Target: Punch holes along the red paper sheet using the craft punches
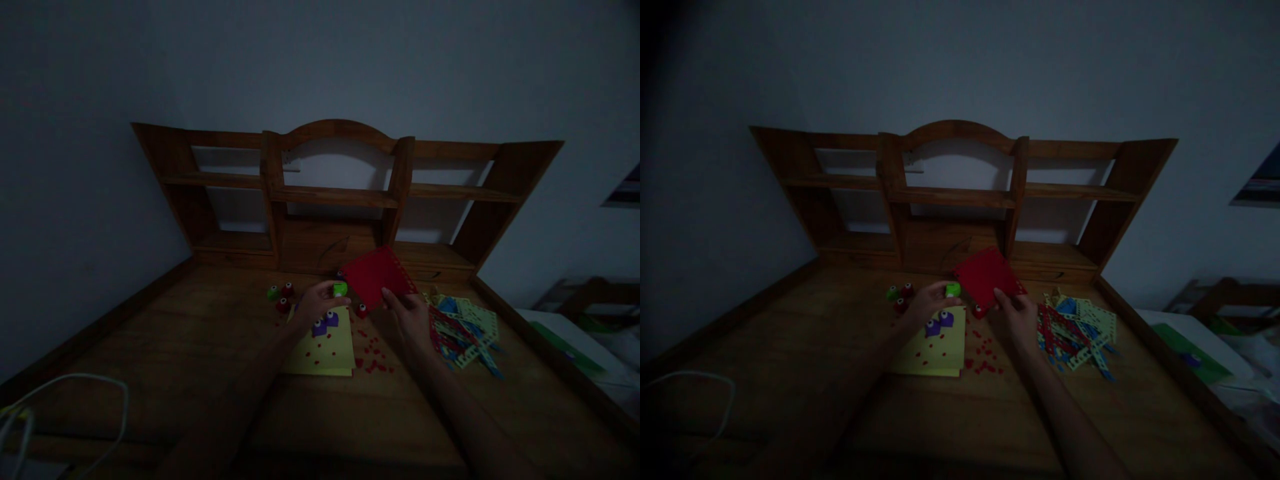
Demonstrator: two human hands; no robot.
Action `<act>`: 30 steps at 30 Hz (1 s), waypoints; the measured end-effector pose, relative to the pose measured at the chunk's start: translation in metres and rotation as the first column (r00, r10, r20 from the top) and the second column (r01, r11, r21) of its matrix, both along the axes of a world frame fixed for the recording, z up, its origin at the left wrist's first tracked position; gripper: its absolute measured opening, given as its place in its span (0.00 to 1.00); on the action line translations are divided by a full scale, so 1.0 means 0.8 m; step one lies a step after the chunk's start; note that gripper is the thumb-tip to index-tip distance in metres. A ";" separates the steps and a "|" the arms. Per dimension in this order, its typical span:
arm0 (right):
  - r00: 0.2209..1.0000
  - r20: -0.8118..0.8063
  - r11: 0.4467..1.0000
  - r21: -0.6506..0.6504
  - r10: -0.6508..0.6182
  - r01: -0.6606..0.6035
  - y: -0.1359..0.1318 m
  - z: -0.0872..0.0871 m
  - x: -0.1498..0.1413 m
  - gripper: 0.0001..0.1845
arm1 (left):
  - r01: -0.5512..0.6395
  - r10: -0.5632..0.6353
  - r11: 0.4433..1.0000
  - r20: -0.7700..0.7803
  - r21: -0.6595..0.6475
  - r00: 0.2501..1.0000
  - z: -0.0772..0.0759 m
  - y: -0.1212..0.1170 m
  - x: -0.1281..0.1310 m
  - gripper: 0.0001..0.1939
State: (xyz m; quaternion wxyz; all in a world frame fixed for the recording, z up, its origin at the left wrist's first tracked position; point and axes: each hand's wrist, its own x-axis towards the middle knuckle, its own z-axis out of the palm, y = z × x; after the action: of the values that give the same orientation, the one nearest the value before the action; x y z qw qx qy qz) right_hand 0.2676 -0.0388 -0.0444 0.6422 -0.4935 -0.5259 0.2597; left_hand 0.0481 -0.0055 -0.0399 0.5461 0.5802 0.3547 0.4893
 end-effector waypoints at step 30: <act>0.992 -0.129 0.999 -0.046 0.007 -0.013 -0.009 0.015 -0.005 0.18 | 0.017 -0.016 1.000 -0.041 0.004 0.999 -0.006 0.002 -0.002 0.28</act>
State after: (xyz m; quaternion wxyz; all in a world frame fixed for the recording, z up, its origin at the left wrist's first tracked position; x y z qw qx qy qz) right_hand 0.2633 -0.0456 -0.0321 0.6618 -0.4879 -0.4798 0.3063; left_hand 0.0464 -0.0036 -0.0448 0.5416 0.5940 0.3600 0.4735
